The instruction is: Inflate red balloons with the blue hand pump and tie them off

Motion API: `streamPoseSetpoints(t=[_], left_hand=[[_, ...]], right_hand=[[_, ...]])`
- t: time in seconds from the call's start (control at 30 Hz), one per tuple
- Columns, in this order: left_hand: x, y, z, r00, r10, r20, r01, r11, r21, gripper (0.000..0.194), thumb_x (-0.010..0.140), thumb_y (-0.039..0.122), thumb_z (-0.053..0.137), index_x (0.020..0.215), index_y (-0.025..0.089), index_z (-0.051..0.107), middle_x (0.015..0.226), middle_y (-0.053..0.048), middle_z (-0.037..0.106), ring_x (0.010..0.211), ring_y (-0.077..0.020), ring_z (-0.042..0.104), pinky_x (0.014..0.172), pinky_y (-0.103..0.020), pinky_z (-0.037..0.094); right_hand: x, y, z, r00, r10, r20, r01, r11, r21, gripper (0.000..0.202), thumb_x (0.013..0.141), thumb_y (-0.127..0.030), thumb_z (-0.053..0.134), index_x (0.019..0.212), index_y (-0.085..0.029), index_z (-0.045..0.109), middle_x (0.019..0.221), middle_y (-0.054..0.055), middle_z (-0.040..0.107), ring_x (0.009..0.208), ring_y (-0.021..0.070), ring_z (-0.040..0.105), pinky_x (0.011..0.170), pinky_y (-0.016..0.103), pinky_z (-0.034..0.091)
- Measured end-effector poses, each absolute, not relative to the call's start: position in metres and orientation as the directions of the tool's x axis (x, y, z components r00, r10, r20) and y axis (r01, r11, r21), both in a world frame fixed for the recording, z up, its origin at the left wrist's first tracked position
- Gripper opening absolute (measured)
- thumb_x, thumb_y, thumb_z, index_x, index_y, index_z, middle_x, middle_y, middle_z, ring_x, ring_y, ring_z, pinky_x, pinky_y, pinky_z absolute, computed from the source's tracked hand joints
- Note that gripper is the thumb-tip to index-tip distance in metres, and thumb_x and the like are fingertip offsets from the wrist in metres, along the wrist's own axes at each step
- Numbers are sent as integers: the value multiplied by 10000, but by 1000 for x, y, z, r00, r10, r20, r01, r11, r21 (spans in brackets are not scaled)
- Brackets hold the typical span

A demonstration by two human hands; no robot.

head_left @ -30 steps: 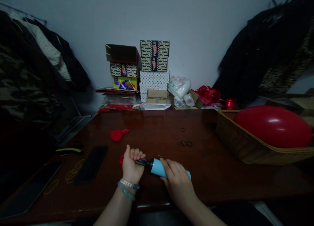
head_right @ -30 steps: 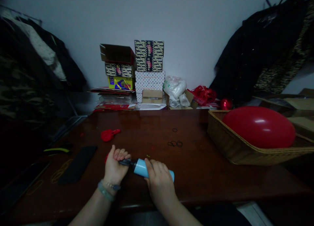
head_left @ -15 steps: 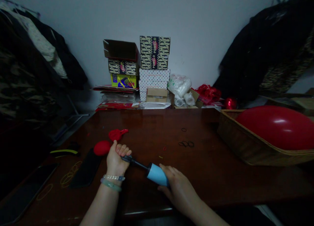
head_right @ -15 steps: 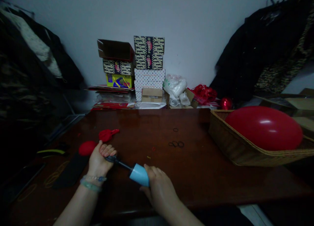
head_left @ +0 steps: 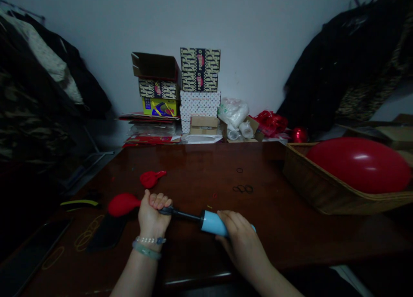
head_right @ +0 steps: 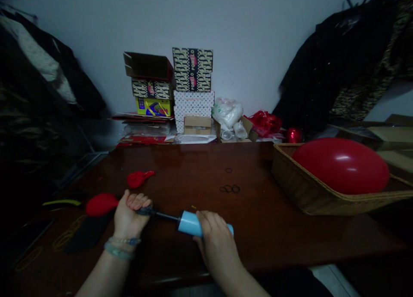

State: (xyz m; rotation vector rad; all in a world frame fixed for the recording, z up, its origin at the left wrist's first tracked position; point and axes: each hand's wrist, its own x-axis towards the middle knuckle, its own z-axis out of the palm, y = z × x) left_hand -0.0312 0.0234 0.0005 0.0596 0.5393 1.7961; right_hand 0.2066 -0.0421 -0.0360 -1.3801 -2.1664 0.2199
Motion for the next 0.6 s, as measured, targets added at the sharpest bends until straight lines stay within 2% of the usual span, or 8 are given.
streamPoseSetpoints(t=[0.27,0.47,0.6], left_hand=[[-1,13,-1,-274,936,-222,-900,-169,401,475,855,296,542,527,181,219,424,74,239,342,-51,243,392,-217,239],[20,8,0,-318,926,-202,-863,-195,467,518,841,420,563,510,180,244,420,70,244,353,-56,237,396,-223,247],[21,10,9,-321,932,-171,-845,-200,496,519,849,426,549,506,181,245,414,69,240,347,-55,227,392,-221,239]], right_hand=[[193,-45,-44,-303,850,432,772,485,-411,504,756,-125,642,1236,-187,499,1128,102,610,1027,260,573,895,430,478],[188,-44,-48,-265,845,465,774,474,-421,509,763,-106,623,1244,-191,481,1143,111,607,1040,261,582,886,424,494],[189,-40,-46,-267,848,459,750,482,-454,501,783,-126,621,1257,-192,472,1146,110,602,1042,257,578,913,429,483]])
